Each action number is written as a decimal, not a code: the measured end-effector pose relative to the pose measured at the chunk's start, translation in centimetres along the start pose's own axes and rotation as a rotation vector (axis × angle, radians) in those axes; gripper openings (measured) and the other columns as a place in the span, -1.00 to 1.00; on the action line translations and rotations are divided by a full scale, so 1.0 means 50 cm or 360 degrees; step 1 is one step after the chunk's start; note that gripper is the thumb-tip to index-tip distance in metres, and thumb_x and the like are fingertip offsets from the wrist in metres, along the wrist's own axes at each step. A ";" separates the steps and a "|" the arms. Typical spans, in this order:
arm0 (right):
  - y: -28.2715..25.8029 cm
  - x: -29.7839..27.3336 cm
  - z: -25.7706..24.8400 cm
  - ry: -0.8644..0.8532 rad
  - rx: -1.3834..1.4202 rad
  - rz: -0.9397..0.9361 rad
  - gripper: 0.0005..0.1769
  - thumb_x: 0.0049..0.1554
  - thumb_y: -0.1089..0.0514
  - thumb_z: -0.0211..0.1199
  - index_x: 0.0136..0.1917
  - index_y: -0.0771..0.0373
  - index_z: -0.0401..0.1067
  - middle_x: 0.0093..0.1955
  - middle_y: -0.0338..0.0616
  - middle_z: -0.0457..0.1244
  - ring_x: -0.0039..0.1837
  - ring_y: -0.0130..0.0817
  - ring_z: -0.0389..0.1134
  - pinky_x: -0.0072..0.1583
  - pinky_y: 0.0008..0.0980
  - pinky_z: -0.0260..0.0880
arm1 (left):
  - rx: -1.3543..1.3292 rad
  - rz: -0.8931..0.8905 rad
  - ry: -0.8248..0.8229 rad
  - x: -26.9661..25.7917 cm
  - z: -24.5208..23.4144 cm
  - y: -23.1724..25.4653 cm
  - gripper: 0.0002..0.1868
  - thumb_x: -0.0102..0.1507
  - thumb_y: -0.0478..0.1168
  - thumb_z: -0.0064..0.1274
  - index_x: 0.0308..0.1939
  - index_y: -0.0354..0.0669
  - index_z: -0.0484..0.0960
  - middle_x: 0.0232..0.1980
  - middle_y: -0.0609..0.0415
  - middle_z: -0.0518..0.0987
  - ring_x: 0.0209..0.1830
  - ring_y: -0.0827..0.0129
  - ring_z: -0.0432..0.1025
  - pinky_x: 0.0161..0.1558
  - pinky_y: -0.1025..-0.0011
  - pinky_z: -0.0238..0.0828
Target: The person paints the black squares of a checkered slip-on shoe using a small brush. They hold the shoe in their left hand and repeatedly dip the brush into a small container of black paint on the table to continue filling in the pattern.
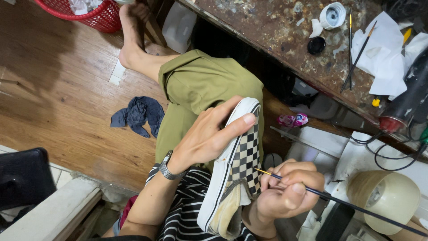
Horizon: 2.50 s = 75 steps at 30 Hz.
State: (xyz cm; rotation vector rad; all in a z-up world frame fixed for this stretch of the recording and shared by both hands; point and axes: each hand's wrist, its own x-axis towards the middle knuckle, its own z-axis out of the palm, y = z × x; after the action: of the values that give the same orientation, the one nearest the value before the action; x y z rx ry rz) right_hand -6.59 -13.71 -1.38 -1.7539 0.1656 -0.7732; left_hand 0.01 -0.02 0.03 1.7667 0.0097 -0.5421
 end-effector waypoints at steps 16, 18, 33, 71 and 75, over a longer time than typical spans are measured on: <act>0.056 0.063 -0.094 0.0368 0.1097 0.0337 -0.84 0.23 0.02 -0.07 -0.08 0.12 0.18 -0.21 -0.24 0.05 -0.46 -0.56 -0.07 -0.58 -0.66 -0.12 | -0.0360 0.0198 0.0046 -0.004 0.008 -0.034 -0.64 0.31 0.15 -0.35 -0.36 -0.01 0.27 -0.36 0.30 0.30 -0.33 0.55 0.17 -0.20 0.48 0.15; 0.049 0.073 -0.091 0.0615 0.0768 0.0522 -0.82 0.14 -0.08 -0.02 -0.11 0.00 0.25 -0.15 -0.38 0.17 -0.45 -0.61 -0.06 -0.53 -0.65 -0.24 | -0.0643 0.0212 0.0148 -0.009 0.013 -0.041 -0.47 0.28 0.15 -0.40 -0.06 -0.14 0.54 -0.21 0.16 0.56 -0.22 0.51 0.39 -0.10 0.50 0.33; 0.084 0.070 -0.029 0.0654 0.0735 0.0765 -0.69 0.14 -0.11 -0.08 0.09 -0.03 0.30 -0.04 -0.34 0.19 -0.09 -0.52 0.13 -0.08 -0.57 0.10 | -0.1439 0.1218 0.1338 -0.025 0.090 -0.097 -0.24 0.21 0.27 -0.13 0.24 -0.25 0.18 0.09 -0.11 0.46 -0.02 0.25 0.36 0.06 0.22 0.38; 0.304 0.319 0.102 0.0246 0.0233 -0.0056 -0.78 0.31 0.09 -0.20 -0.06 0.26 0.13 -0.31 -0.09 0.10 -0.49 -0.43 0.12 -0.46 -0.53 0.19 | 0.0068 0.1153 0.1988 0.008 0.147 -0.097 -0.07 -0.08 0.11 0.34 0.15 -0.15 0.12 0.22 -0.27 0.29 0.30 -0.08 0.31 0.38 0.02 0.30; 0.269 0.326 0.117 -0.0016 -0.0099 -0.0108 -0.77 0.30 0.13 -0.19 -0.12 0.31 0.14 -0.37 -0.10 0.10 -0.56 -0.37 0.17 -0.46 -0.46 0.14 | 0.0147 0.1042 0.2052 0.023 0.170 -0.106 -0.09 -0.07 0.17 0.28 0.13 -0.14 0.09 0.22 -0.30 0.29 0.29 -0.08 0.31 0.38 0.06 0.25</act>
State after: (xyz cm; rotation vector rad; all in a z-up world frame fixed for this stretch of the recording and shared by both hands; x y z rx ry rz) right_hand 13.00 -21.35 -7.55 -1.8299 0.1250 -0.8159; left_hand -3.46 -6.70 -6.64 1.7906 0.2923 1.1064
